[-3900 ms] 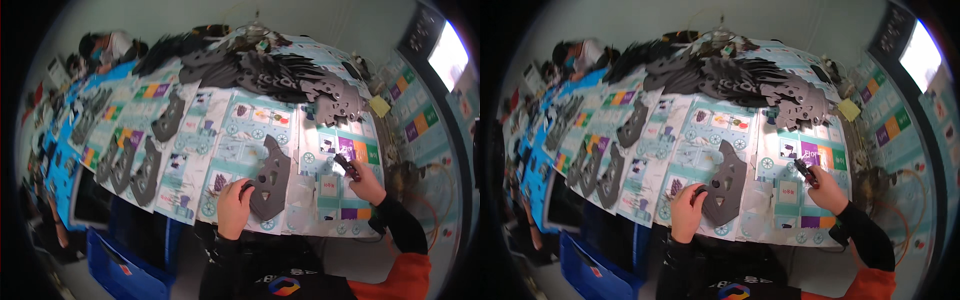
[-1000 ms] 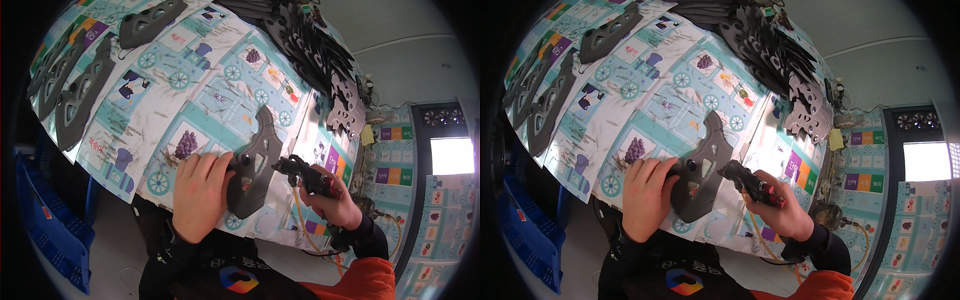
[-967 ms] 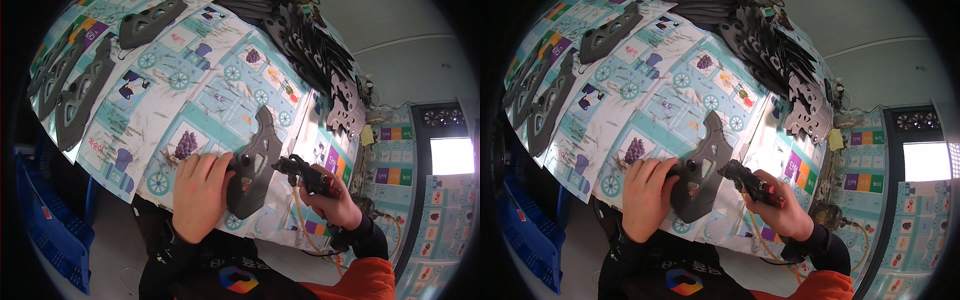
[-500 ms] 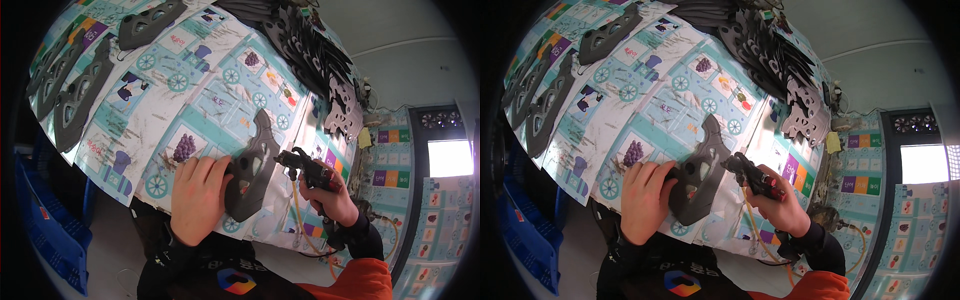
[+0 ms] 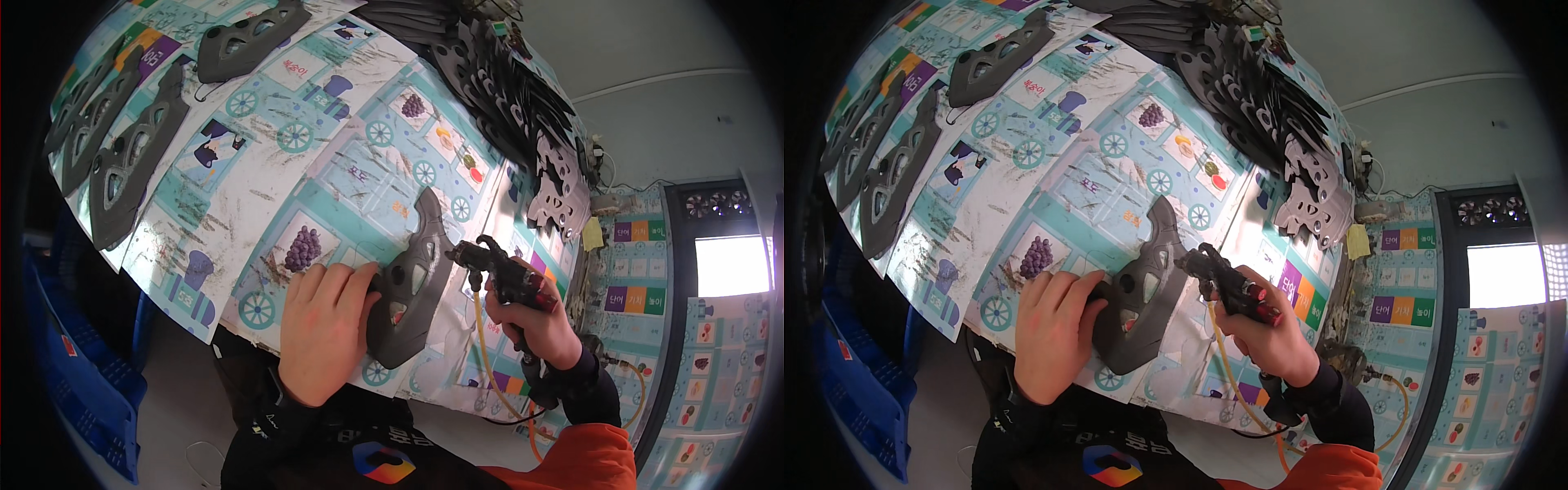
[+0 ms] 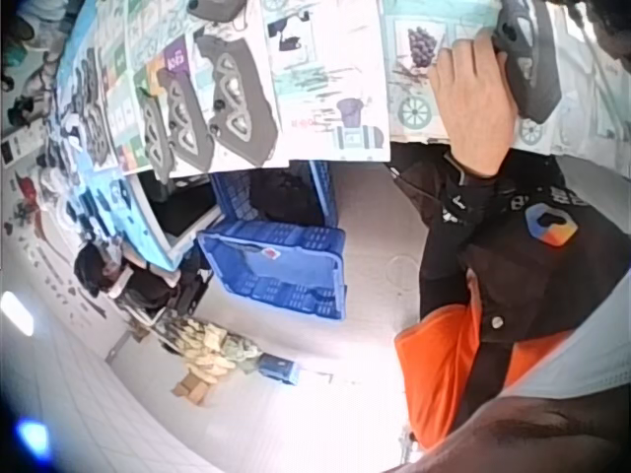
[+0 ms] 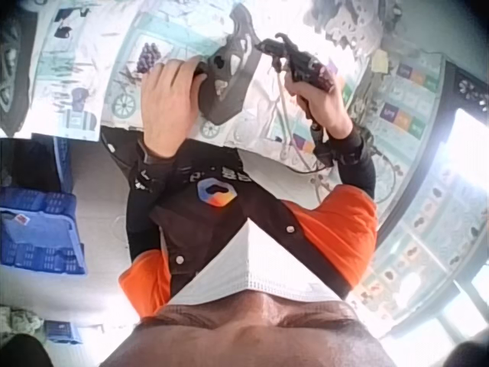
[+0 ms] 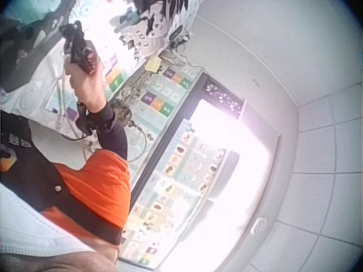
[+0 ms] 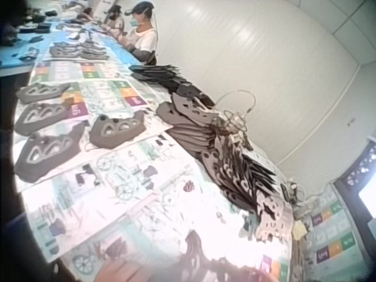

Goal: The person uses a glue spray gun to apply adhesive to several grey shoe upper components, moving between a stack of pieces and a work surface. The person then picks up a shoe component from a blue bin, brings it to a coworker at another bench, and returns to their station.

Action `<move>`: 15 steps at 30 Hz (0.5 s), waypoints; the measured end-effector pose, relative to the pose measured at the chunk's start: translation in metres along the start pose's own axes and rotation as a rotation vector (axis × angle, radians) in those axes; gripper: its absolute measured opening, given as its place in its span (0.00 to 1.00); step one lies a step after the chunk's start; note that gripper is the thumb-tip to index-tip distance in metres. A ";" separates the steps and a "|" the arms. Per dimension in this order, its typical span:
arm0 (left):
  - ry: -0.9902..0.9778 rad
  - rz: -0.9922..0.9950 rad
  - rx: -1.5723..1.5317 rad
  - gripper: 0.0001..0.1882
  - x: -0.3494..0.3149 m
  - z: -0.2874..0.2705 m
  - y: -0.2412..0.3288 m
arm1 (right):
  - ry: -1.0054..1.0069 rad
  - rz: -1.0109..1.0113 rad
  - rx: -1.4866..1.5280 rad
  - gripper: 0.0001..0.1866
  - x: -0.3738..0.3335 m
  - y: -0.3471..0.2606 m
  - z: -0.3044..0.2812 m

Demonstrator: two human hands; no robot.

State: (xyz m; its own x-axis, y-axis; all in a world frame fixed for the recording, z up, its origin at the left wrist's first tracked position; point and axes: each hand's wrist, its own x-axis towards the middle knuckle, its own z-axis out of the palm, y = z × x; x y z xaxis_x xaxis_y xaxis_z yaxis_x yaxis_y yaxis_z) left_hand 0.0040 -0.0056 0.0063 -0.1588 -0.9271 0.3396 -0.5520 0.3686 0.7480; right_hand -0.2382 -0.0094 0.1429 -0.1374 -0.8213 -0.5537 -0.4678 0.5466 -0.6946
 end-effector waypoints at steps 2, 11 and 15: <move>-0.001 -0.003 -0.001 0.19 0.000 0.000 0.000 | -0.034 -0.010 -0.002 0.15 0.001 -0.002 0.001; 0.006 0.000 -0.006 0.19 -0.001 0.000 -0.001 | -0.102 -0.023 -0.043 0.14 0.002 -0.003 0.001; -0.001 0.003 -0.004 0.20 -0.001 0.000 -0.001 | -0.099 0.006 -0.089 0.17 -0.003 -0.007 0.003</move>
State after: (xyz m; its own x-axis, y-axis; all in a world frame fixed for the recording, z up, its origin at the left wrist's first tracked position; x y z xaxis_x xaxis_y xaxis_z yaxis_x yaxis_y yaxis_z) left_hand 0.0044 -0.0053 0.0051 -0.1616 -0.9261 0.3410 -0.5480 0.3715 0.7494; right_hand -0.2320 -0.0102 0.1481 -0.0561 -0.7955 -0.6034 -0.5438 0.5312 -0.6498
